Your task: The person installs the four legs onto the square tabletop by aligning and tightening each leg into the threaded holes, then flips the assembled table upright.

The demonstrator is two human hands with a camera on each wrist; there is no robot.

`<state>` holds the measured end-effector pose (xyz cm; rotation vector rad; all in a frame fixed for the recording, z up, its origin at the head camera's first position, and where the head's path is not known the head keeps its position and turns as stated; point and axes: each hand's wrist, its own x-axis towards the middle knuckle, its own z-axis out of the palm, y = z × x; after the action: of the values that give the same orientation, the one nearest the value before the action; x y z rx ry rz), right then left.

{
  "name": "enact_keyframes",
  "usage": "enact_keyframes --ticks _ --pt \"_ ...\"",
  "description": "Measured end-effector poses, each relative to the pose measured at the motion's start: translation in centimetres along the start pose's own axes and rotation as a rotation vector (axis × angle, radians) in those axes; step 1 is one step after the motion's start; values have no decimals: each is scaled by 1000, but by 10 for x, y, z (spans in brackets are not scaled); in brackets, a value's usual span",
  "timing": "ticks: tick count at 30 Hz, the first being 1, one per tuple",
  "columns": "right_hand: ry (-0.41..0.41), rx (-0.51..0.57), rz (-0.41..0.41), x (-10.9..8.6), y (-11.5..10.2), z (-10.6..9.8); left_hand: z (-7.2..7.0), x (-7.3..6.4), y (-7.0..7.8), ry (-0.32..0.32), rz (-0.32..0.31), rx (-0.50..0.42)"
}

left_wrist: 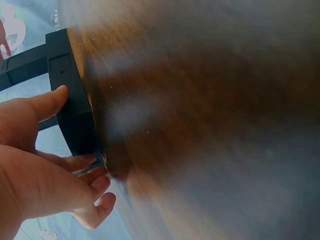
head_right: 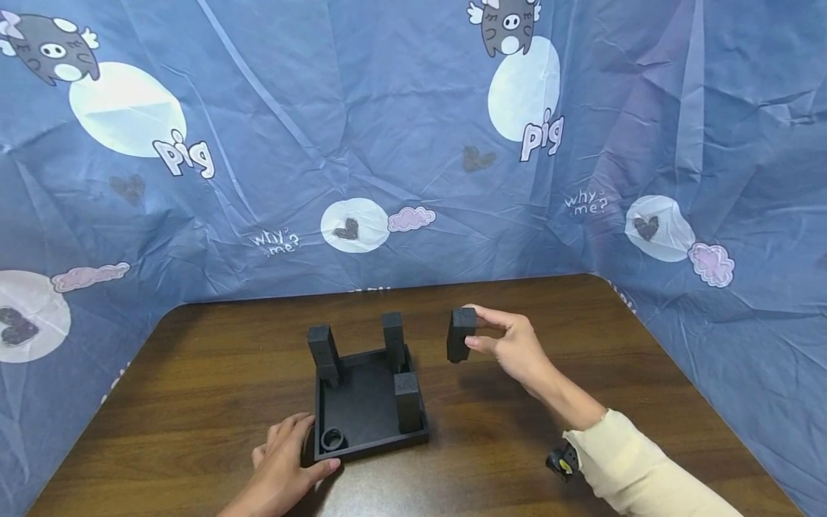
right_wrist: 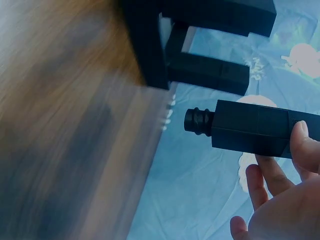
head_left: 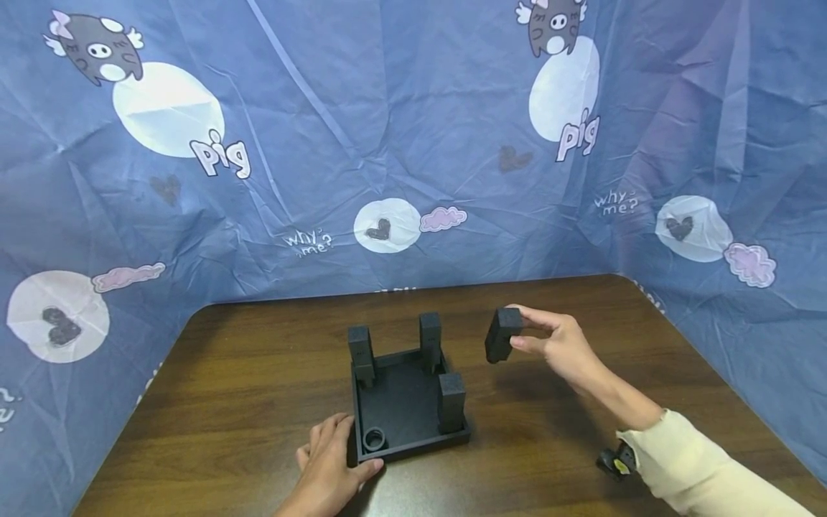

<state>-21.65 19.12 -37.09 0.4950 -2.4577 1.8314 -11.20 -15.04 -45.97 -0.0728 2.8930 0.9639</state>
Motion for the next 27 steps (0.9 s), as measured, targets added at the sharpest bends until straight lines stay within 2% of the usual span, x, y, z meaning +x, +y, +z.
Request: enact_keyframes --ticks 8,18,27 --pt "-53 57 5 5 -19 24 0 -1 0 11 14 4" --pt "-108 73 -37 8 -40 60 0 1 0 -19 -22 4" --pt "-185 97 -52 5 -50 88 1 0 0 4 1 1"
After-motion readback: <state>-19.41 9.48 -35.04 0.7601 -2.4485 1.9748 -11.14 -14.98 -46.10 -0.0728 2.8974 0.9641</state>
